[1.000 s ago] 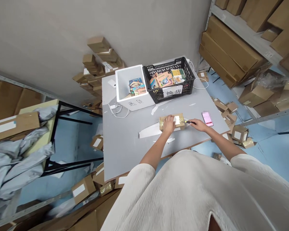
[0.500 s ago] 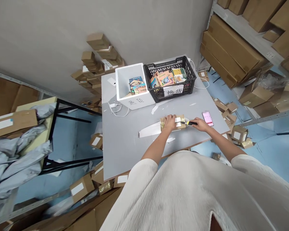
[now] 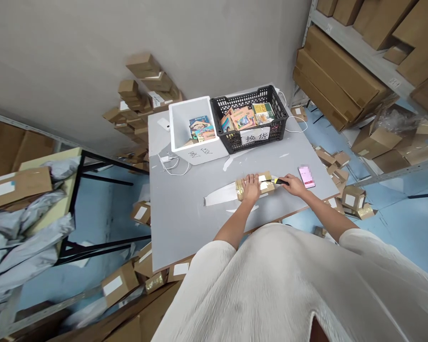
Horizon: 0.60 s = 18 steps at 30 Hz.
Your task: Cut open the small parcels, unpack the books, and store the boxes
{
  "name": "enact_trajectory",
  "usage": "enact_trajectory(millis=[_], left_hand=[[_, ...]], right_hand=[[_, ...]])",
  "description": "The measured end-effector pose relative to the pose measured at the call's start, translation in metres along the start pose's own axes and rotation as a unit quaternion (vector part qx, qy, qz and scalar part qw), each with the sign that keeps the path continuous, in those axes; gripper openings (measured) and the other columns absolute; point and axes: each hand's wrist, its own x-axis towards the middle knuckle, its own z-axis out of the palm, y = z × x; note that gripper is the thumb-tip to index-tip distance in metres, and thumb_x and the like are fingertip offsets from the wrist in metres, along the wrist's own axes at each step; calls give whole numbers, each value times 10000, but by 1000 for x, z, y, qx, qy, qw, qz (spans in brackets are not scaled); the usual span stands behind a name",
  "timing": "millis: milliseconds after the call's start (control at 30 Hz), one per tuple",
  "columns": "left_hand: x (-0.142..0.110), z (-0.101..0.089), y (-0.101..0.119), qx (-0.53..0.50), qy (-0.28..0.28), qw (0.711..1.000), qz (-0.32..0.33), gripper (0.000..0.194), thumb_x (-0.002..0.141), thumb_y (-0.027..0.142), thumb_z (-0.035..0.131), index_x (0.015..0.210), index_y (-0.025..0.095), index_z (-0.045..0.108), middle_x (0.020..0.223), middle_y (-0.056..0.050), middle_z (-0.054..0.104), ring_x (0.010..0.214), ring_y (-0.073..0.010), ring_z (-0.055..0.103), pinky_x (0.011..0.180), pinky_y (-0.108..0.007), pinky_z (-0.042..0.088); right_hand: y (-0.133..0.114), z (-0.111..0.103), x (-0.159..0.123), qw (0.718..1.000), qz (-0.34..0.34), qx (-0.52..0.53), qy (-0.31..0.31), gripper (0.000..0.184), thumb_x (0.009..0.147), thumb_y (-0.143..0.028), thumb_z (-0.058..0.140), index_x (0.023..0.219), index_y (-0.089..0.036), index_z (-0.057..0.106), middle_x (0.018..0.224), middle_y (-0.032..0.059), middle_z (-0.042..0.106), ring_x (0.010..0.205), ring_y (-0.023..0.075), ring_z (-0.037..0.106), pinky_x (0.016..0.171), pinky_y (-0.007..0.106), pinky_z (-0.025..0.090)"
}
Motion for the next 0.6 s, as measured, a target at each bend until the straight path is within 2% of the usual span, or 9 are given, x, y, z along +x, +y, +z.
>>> enact_trajectory(millis=[133,333,500,600], left_hand=[[-3,4,4,2,14,1000,-9,609,1108,317,329,1709,259,412,1679,-159,523,1621,-348,371,1346,-638,199],[-4,-2,5,-2,15,999,-34,607,1101,311,361,1704,273,424,1679,-159,527,1623,-340,383,1341,-627,204],[-11,-1,3,-14,29,999,-15,591,1102,284,318,1673,296,469,1664,-128,562,1606,-307,419,1352,-617,192],[-10,3,4,-13,27,999,-34,594,1104,341,347,1682,239,447,1722,-164,478,1645,-332,351,1358,-626,170]], right_hand=[[6,1,0,1000,-7,-22,10,486,1069,-340,593,1543,-270,677,1321,139,695,1236,327,638,1047,403,484],[10,-3,4,999,-16,-5,32,471,1061,-365,594,1511,-281,702,1310,130,696,1234,320,633,1073,396,480],[30,-20,10,991,77,31,105,508,1046,-366,572,1528,-249,682,1316,147,698,1185,334,654,1032,422,538],[39,-28,14,990,73,57,103,512,1026,-368,602,1514,-231,678,1357,141,697,1214,327,658,1086,425,523]])
